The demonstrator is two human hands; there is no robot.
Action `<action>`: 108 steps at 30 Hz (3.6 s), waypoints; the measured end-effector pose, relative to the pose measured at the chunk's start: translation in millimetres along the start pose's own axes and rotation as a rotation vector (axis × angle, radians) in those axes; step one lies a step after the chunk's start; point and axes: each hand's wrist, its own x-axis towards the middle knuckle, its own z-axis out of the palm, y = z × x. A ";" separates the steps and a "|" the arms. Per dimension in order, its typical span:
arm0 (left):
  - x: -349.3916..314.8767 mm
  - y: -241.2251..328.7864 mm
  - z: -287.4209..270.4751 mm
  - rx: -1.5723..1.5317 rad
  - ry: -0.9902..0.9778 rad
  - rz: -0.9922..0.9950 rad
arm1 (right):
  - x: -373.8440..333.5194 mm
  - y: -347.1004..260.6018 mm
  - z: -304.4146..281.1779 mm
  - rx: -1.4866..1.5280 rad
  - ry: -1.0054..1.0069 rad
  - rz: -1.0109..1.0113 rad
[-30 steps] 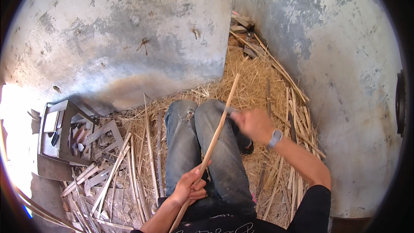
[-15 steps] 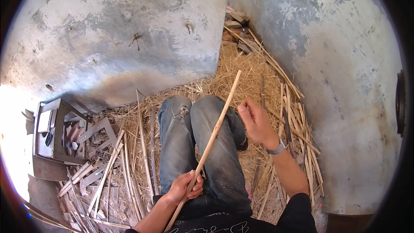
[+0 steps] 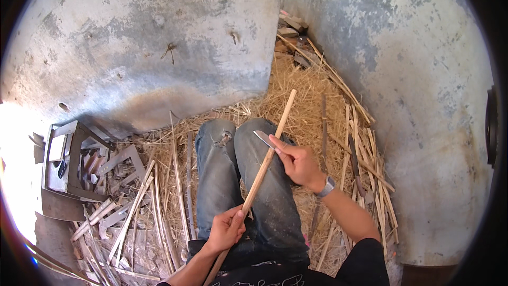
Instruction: The person scrapes and shapes bamboo sticks using a knife.
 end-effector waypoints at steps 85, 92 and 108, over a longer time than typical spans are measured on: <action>2.3 7.7 2.9 0.095 -0.114 -0.045 | -49.6 -27.9 -12.0 -0.035 0.052 0.091; 5.3 -7.0 -3.3 -0.057 -0.180 -0.091 | -46.2 -37.1 0.6 -0.252 -0.103 0.103; 26.0 -9.7 -7.8 0.008 -0.091 -0.021 | -2.4 25.0 9.0 -0.625 -0.042 -0.252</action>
